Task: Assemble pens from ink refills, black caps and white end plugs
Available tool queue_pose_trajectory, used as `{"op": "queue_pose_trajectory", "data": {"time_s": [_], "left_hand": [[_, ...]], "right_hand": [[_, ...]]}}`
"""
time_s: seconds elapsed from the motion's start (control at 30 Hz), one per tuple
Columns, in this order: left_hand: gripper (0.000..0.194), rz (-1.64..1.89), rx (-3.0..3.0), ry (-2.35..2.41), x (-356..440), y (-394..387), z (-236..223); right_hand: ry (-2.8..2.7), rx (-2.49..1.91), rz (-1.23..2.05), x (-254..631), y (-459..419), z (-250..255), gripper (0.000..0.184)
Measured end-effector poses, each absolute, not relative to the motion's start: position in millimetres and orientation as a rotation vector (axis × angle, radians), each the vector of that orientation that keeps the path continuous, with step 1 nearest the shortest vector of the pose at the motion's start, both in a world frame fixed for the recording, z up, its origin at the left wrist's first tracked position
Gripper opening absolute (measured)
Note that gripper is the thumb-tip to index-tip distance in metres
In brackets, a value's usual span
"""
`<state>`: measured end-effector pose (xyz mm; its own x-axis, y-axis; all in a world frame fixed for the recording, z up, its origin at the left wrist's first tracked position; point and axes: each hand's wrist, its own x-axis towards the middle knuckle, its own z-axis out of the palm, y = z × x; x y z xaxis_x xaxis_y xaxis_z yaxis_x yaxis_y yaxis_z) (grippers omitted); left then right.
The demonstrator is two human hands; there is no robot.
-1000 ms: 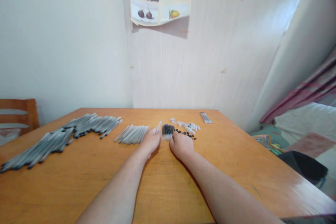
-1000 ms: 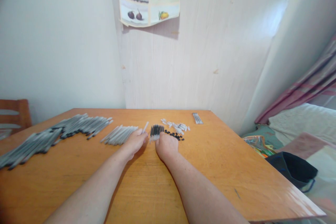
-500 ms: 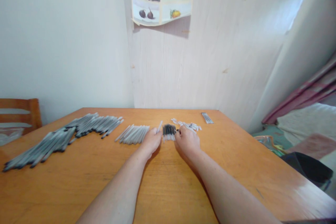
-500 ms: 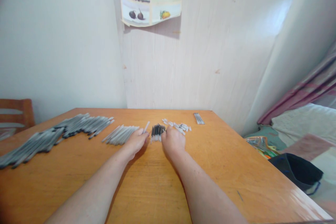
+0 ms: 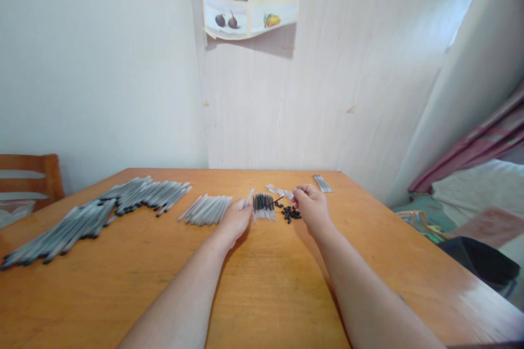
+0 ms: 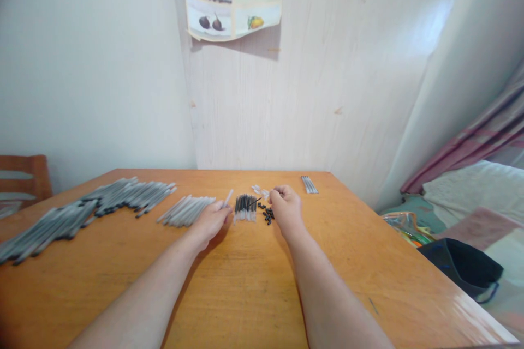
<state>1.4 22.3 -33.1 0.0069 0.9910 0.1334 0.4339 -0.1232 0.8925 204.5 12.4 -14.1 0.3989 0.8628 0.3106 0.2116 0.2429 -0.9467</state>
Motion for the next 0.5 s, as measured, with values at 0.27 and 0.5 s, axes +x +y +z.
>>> {"op": "queue_pose_trajectory", "data": {"time_s": [0.27,0.5], "left_hand": [[0.020,0.988,1.659,1.406,1,18,-28],[0.022,0.867,1.778,1.372,-1,23,-36]], "right_hand": [[-0.804,-1.027,0.720,224,10,-1,0.017],[-0.761,-0.991,0.708,231,13,-1,0.019]]}}
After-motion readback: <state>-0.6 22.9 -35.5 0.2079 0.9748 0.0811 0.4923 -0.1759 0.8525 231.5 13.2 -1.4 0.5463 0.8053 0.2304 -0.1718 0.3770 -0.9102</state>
